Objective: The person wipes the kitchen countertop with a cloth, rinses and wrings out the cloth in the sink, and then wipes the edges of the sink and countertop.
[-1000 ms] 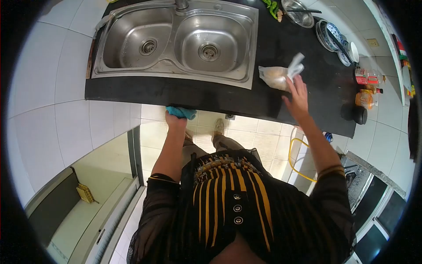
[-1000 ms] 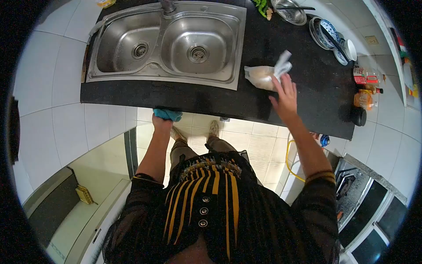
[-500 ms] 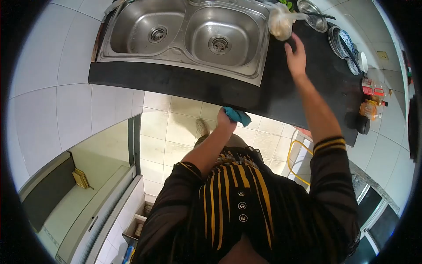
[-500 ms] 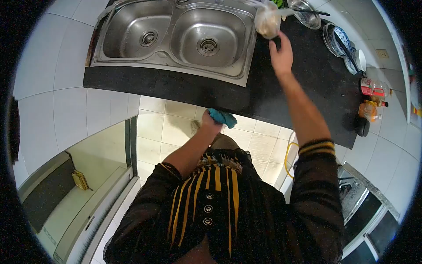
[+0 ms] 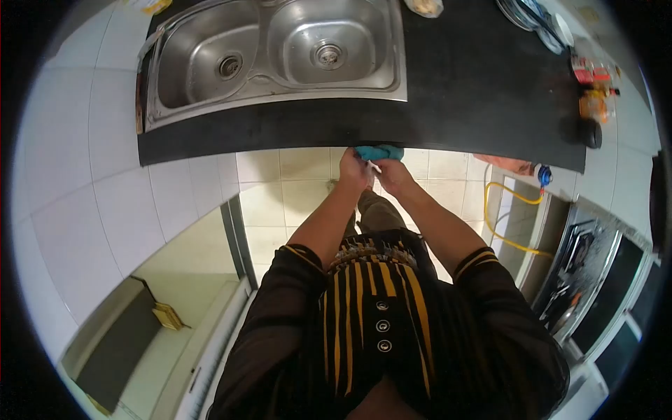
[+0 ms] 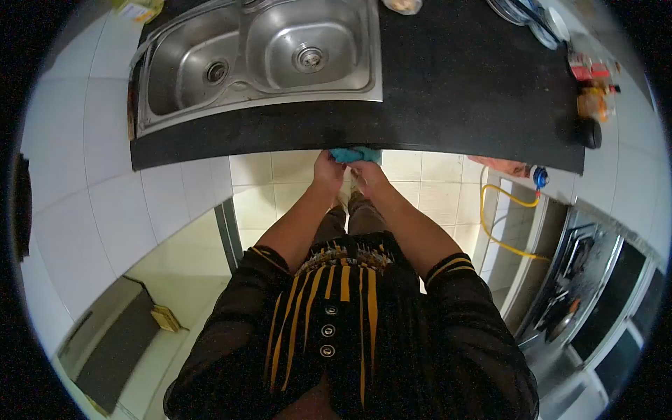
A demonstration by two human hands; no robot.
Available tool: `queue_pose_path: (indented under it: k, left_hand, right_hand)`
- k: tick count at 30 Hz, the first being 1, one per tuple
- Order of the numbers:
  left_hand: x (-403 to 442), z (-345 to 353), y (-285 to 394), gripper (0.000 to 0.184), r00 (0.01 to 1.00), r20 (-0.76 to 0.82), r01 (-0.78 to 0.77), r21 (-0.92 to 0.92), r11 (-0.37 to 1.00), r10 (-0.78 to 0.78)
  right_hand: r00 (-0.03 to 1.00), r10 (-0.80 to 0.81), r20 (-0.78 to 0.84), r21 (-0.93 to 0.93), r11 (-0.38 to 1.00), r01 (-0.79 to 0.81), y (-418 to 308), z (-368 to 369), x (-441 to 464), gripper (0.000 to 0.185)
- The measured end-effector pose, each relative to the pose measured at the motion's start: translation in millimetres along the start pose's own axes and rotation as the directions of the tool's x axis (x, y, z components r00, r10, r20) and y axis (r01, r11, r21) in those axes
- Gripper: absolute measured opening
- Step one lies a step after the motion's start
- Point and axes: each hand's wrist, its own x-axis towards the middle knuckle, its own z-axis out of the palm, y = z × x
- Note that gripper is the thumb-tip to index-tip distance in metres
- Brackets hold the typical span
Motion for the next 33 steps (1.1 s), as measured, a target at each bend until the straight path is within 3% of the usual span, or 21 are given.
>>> queue_pose_path:
  k: [1, 2, 3, 4, 5, 6, 9, 11, 12, 14, 15, 16, 19, 20, 21, 25, 28, 29, 30, 31, 33]
  left_hand:
    - [2.0, -3.3, 3.4, 0.036, 0.997, -0.003, -0.072, 0.263, 0.962, 0.076]
    - [-3.2, -0.7, 14.2, 0.025, 0.964, -0.264, 0.138, 0.360, 0.923, -0.042]
    - [-6.5, -14.8, 16.8, 0.025, 0.964, -0.262, 0.145, 0.377, 0.915, -0.045]
    - [-11.7, -30.3, 22.5, 0.019, 0.980, 0.038, -0.172, 0.651, 0.739, 0.195]
    - [-17.3, -43.6, 31.0, 0.014, 0.866, 0.391, -0.496, 0.752, 0.434, 0.312]
    - [-37.1, -44.3, 47.1, 0.013, 0.757, 0.549, -0.628, 0.760, 0.165, 0.354]
    - [-72.7, -14.8, 110.8, 0.022, 0.342, 0.896, -0.770, 0.439, -0.463, 0.282]
    - [-65.4, -0.7, 137.3, 0.028, 0.306, 0.884, -0.621, 0.467, -0.630, 0.354]
    - [-53.4, -4.4, 144.1, 0.028, 0.303, 0.883, -0.626, 0.469, -0.623, 0.360]
    - [-28.9, -20.4, 149.1, 0.038, 0.458, 0.803, -0.371, 0.562, -0.739, 0.381]
    - [-24.2, -25.8, 149.0, 0.038, 0.460, 0.795, -0.373, 0.578, -0.726, 0.397]
    - [-20.2, -31.0, 148.9, 0.043, 0.472, 0.807, -0.351, 0.541, -0.764, 0.355]
    - [-17.7, -36.3, 149.5, 0.049, 0.486, 0.808, -0.319, 0.518, -0.793, 0.332]
    - [-16.5, -36.8, 150.1, 0.049, 0.489, 0.809, -0.329, 0.517, -0.790, 0.326]
    - [-17.3, -37.9, 150.6, 0.050, 0.492, 0.813, -0.342, 0.510, -0.789, 0.312]
    - [-19.2, -37.3, 151.3, 0.051, 0.491, 0.812, -0.370, 0.522, -0.768, 0.315]
    - [-20.1, -36.0, 151.6, 0.050, 0.449, 0.839, -0.384, 0.491, -0.782, 0.306]
    - [-20.8, -35.5, 151.7, 0.050, 0.460, 0.834, -0.369, 0.490, -0.790, 0.303]
    - [-20.1, -35.3, 151.3, 0.050, 0.430, 0.848, -0.363, 0.478, -0.800, 0.311]
    - [-19.7, -34.5, 151.2, 0.050, 0.419, 0.861, -0.373, 0.454, -0.809, 0.290]
    - [-20.2, -34.4, 150.7, 0.050, 0.438, 0.851, -0.342, 0.455, -0.822, 0.289]
  right_hand:
    - [0.995, -0.092, -0.036, 0.012, 0.996, 0.092, -1.0, 1.3, 5.4, 0.038]
    - [0.994, -0.098, -0.041, 0.026, 0.995, 0.099, -0.3, 0.7, 8.6, 0.038]
    - [0.995, -0.065, 0.073, 0.199, 0.979, 0.050, 2.5, 0.6, 10.0, 0.030]
    - [0.978, -0.061, 0.199, 0.359, 0.933, -0.015, 4.4, 2.7, 13.1, 0.023]
    - [0.976, -0.079, 0.202, 0.379, 0.925, -0.004, 4.3, 10.8, 11.6, 0.023]
    - [0.977, -0.120, 0.178, 0.430, 0.902, 0.033, 3.6, 21.1, 6.0, 0.026]
    - [0.980, -0.167, 0.107, 0.535, 0.840, 0.085, 3.1, 24.0, 3.2, 0.033]
    - [0.982, -0.137, 0.133, 0.498, 0.866, 0.053, -6.0, 22.0, -2.2, 0.030]
    - [0.982, -0.140, 0.128, 0.490, 0.870, 0.060, -9.5, 11.3, 2.0, 0.030]
    - [0.979, -0.140, 0.146, 0.533, 0.845, 0.041, -24.9, -23.1, 6.1, 0.032]
    - [0.929, -0.280, 0.242, 0.386, 0.906, 0.173, -39.0, -41.0, 2.7, 0.045]
    - [0.880, -0.374, 0.292, 0.330, 0.903, 0.274, -57.2, -55.0, -9.3, 0.042]
    - [0.892, -0.452, 0.008, 0.216, 0.872, 0.440, -117.0, -111.0, -31.5, 0.024]
    - [0.791, -0.532, 0.302, 0.131, 0.845, 0.518, -134.8, -124.4, -38.6, 0.012]
    - [0.770, -0.605, 0.201, 0.145, 0.796, 0.588, -141.9, -114.1, -49.6, 0.011]
    - [0.813, -0.582, 0.013, 0.332, 0.769, 0.546, -134.5, -116.8, -36.3, 0.010]
    - [0.783, -0.522, 0.339, 0.278, 0.851, 0.447, -78.8, -92.6, -7.8, 0.011]
    - [0.804, -0.507, 0.310, 0.330, 0.851, 0.409, -49.0, -71.9, 9.9, 0.006]
    - [0.973, -0.217, 0.082, 0.262, 0.946, 0.189, -27.2, -52.9, 24.7, 0.012]
    - [0.954, -0.132, 0.270, 0.418, 0.908, 0.007, -4.2, -23.4, 25.2, 0.022]
    - [0.958, -0.044, 0.283, 0.483, 0.870, -0.102, 16.3, 35.5, 12.2, 0.035]
